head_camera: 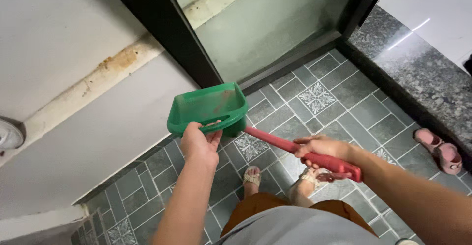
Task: The person sweeps debris into a dustpan and then organizes several pairs of shoes on the tiled floor.
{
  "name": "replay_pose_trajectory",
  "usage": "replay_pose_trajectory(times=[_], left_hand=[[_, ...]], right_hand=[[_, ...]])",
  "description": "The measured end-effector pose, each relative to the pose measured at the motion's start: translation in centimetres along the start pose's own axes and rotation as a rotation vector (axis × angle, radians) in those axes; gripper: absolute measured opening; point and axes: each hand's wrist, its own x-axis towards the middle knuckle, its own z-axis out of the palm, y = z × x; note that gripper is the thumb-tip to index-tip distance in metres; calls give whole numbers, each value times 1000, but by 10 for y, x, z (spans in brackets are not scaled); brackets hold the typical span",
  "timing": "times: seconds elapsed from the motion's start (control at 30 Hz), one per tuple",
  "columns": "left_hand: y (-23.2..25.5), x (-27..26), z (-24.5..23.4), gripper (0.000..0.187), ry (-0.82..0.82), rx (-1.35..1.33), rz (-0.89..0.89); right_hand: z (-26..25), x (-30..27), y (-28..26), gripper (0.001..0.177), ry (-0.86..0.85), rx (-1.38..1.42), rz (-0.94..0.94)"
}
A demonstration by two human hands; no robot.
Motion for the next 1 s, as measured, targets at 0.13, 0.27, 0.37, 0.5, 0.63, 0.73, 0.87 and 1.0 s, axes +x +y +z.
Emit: replay_pose_trajectory(times=[0.13,0.27,0.37,0.5,0.63,0.73,0.87,1.0], left_hand=[[-24,-10,17,32,22,-26,-24],[-39,-19,33,35,39,-6,-35],[-50,-21,46,36,38,-19,-43],[-63,-20,58,37,-18,-6,-32],[-69,-24,71,37,-19,16,-43],[-73,-28,80,37,0,13,-50],[-73,-30,86,36,10,20,-68],[-71,-29,81,36,0,29,-44]], right_hand=[[-45,-29,34,66,84,142,28],[-88,-65,72,62,155,352,37],[-114,-93,85,61,287,336,78],[-124,-127,77,65,348,276,119],[-115,-150,54,68,370,117,194],[-102,-143,38,68,198,244,67],[-84,-110,34,68,147,206,266],[-75,-73,32,64,161,-302,182]])
